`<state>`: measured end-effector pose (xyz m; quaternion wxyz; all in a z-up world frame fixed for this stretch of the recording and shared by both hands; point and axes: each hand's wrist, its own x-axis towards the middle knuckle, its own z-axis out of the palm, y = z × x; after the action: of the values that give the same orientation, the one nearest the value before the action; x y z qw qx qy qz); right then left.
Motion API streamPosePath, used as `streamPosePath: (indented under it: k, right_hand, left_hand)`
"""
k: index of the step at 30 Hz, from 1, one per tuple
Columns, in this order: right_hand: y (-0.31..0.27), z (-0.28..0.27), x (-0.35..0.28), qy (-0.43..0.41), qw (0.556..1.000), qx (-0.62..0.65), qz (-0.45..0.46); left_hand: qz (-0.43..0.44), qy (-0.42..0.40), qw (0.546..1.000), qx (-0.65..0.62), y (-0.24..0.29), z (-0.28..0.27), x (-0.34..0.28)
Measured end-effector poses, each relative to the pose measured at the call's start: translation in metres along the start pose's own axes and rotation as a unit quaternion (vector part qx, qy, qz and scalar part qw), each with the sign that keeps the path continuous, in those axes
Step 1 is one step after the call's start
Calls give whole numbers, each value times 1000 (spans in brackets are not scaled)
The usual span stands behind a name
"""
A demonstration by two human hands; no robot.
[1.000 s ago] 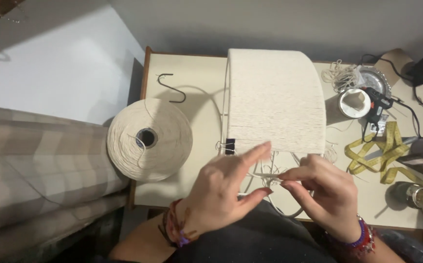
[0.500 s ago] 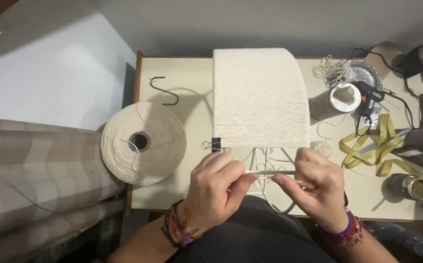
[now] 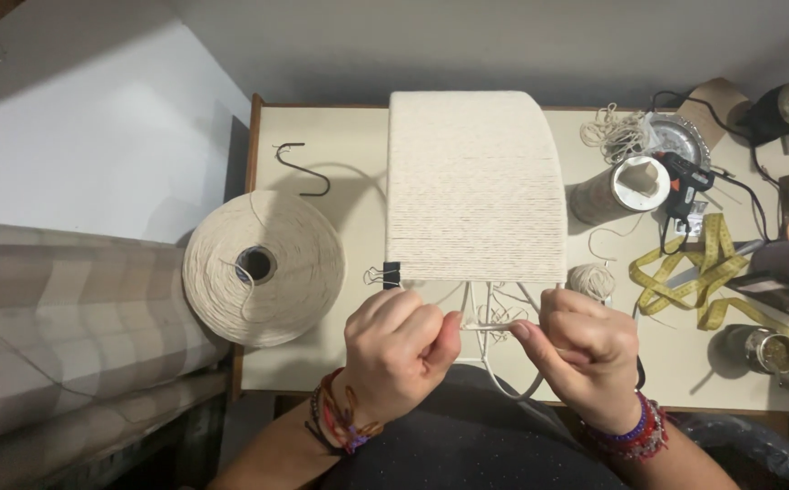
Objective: Wrapping twine around a wire frame to create a lampshade
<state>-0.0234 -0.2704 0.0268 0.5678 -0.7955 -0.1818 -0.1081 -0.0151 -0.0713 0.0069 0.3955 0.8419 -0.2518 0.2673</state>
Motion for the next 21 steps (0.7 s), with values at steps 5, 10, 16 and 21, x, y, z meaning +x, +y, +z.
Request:
streamPosePath:
  k: [5, 10, 16, 21]
  right_hand:
    - [1, 0, 1, 1, 1000, 10, -3]
    - [3, -11, 6, -25, 999, 23, 26]
    - [3, -33, 0, -146, 974, -156, 70]
    - [-17, -21, 7, -189, 962, -168, 99]
  left_hand:
    - [7, 8, 1000, 7, -1, 2, 0]
    - [-5, -9, 1000, -17, 5, -4, 4]
    - [-10, -51, 996, -72, 10, -21, 10]
    - [-5, -40, 995, -87, 8, -26, 8]
